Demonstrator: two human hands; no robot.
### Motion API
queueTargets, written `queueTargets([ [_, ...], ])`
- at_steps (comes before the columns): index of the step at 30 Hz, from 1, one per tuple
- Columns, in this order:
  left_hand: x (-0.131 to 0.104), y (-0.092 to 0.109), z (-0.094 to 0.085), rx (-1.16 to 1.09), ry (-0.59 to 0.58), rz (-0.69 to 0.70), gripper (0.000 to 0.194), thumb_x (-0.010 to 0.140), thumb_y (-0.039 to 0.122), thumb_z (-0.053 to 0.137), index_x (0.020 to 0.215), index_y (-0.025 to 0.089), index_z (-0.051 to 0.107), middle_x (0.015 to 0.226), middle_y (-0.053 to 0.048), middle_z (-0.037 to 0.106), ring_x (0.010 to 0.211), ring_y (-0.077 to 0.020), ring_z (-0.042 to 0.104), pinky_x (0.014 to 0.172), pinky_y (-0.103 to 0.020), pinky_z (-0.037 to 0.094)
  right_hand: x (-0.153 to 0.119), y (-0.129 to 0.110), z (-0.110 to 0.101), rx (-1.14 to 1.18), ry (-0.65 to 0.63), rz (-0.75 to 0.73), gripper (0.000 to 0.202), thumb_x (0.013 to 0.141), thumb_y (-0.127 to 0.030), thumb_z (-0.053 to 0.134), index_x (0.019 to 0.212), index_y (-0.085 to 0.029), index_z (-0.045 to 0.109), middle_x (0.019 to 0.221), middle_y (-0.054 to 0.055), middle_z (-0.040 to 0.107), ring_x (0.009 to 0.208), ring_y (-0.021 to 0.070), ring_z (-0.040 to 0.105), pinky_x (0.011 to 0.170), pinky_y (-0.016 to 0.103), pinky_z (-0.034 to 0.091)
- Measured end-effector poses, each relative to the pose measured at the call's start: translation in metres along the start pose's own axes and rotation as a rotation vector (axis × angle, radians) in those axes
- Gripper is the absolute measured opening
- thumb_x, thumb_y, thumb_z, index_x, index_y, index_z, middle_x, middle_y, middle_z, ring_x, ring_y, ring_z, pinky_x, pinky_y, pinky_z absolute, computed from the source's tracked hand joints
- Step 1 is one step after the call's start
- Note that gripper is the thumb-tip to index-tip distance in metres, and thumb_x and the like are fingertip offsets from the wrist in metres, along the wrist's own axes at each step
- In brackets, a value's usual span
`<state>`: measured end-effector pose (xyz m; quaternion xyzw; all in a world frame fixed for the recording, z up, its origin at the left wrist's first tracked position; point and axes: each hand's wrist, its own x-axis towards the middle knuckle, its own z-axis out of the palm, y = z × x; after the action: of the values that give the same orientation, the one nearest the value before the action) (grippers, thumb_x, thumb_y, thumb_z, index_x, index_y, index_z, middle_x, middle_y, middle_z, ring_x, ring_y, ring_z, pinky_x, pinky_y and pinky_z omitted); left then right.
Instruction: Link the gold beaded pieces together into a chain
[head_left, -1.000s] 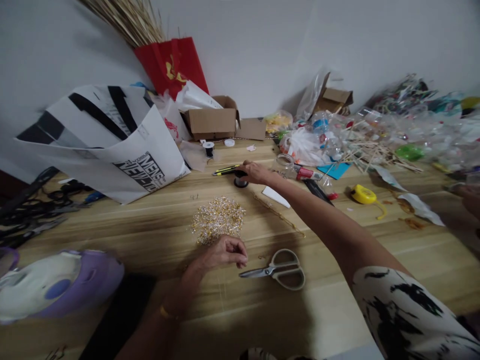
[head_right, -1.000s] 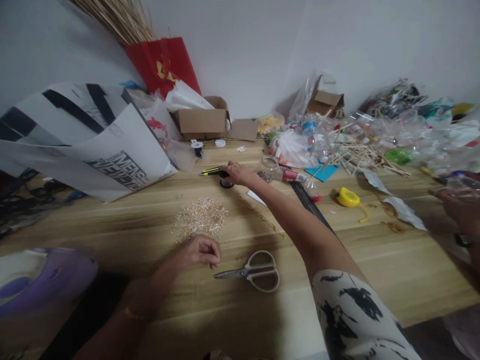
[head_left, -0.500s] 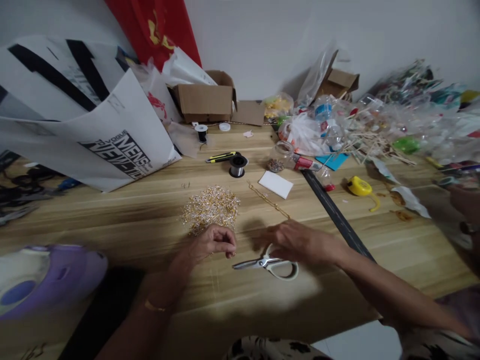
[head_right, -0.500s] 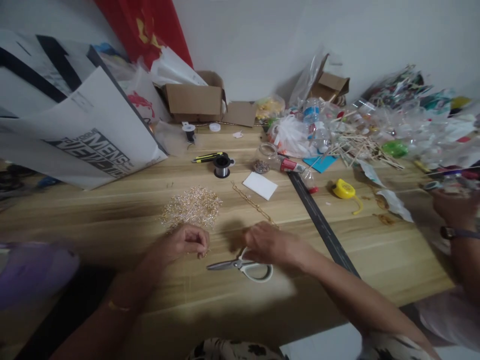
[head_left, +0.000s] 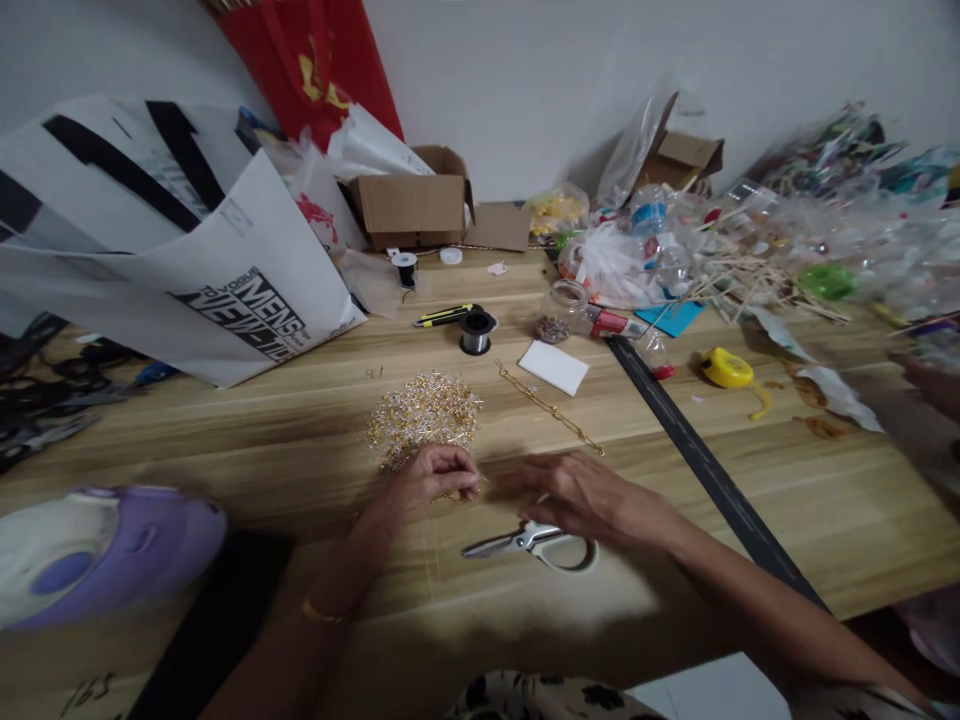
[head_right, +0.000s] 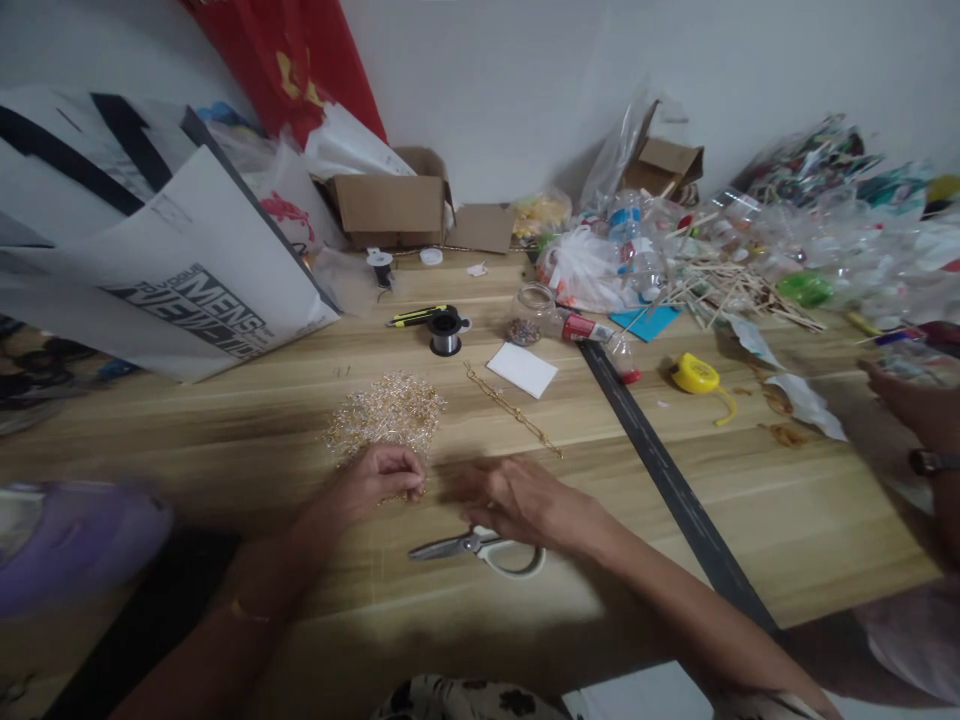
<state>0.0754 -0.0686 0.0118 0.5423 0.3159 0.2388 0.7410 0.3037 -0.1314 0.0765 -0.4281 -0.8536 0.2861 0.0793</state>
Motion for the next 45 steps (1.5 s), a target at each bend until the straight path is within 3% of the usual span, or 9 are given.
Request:
queueTargets([
  [3, 0.0, 0.001, 0.001, 0.019, 0.013, 0.004, 0.022, 0.065, 0.031, 0.073, 0.066, 0.011, 0.062, 0.059, -0.001, 0.064, 0.054, -0.0101, 0.057, 0.056, -0.021, 0.045, 0.021, 0.0, 0.0, 0.116, 0.133, 0.006, 0.021, 0.084, -0.024, 0.057, 0.104, -0.018, 0.058, 0.09, 0.005, 0.061, 0.075, 0.0155, 0.058, 0.065, 0.025, 0.042],
  [9, 0.001, 0.004, 0.003, 0.031, 0.085, 0.016, 0.025, 0.064, 0.033, 0.073, 0.064, 0.011, 0.062, 0.054, -0.001, 0.062, 0.051, -0.01, 0.055, 0.055, -0.022, 0.044, 0.044, 0.01, 0.025, 0.406, 0.177, 0.001, 0.012, 0.084, -0.023, 0.056, 0.089, -0.015, 0.062, 0.073, 0.0, 0.06, 0.061, 0.0101, 0.051, 0.053, 0.019, 0.037],
  [20, 0.002, 0.002, 0.003, 0.041, 0.119, 0.011, 0.027, 0.064, 0.035, 0.073, 0.067, 0.011, 0.062, 0.057, -0.002, 0.063, 0.053, -0.0106, 0.057, 0.056, -0.022, 0.046, 0.052, 0.022, 0.042, 0.445, 0.291, 0.0, 0.012, 0.084, -0.02, 0.052, 0.079, -0.013, 0.06, 0.07, -0.001, 0.058, 0.06, 0.0093, 0.047, 0.055, 0.019, 0.035],
  [26, 0.005, 0.002, 0.004, 0.089, 0.2, 0.035, 0.026, 0.065, 0.035, 0.072, 0.066, 0.012, 0.06, 0.057, 0.0, 0.062, 0.053, -0.0105, 0.057, 0.057, -0.022, 0.047, 0.051, 0.023, 0.058, 0.505, 0.359, 0.007, 0.013, 0.086, -0.023, 0.05, 0.08, -0.015, 0.057, 0.067, -0.001, 0.054, 0.058, 0.0097, 0.046, 0.051, 0.018, 0.034],
  [34, 0.006, 0.0, 0.004, 0.119, 0.236, 0.02, 0.028, 0.062, 0.036, 0.074, 0.065, 0.012, 0.06, 0.057, 0.0, 0.062, 0.055, -0.011, 0.058, 0.058, -0.023, 0.047, 0.051, 0.023, 0.068, 0.279, 0.515, -0.168, 0.011, 0.09, -0.021, 0.045, 0.085, -0.017, 0.055, 0.077, 0.003, 0.059, 0.066, 0.0123, 0.053, 0.061, 0.022, 0.042],
  [39, 0.008, -0.004, 0.002, 0.102, 0.245, 0.012, 0.03, 0.058, 0.036, 0.077, 0.064, 0.012, 0.059, 0.057, 0.0, 0.061, 0.054, -0.0102, 0.057, 0.057, -0.022, 0.046, 0.049, 0.027, 0.07, 0.094, 0.468, -0.248, 0.014, 0.092, -0.021, 0.041, 0.095, -0.017, 0.055, 0.086, 0.007, 0.061, 0.078, 0.0153, 0.057, 0.069, 0.026, 0.045],
  [45, 0.009, -0.005, 0.001, 0.103, 0.261, 0.012, 0.032, 0.051, 0.033, 0.081, 0.062, 0.012, 0.059, 0.056, 0.002, 0.059, 0.054, -0.0091, 0.054, 0.055, -0.02, 0.043, 0.048, 0.027, 0.07, -0.031, 0.463, -0.277, 0.018, 0.094, -0.022, 0.039, 0.097, -0.016, 0.055, 0.086, 0.009, 0.061, 0.078, 0.016, 0.058, 0.069, 0.026, 0.046],
])
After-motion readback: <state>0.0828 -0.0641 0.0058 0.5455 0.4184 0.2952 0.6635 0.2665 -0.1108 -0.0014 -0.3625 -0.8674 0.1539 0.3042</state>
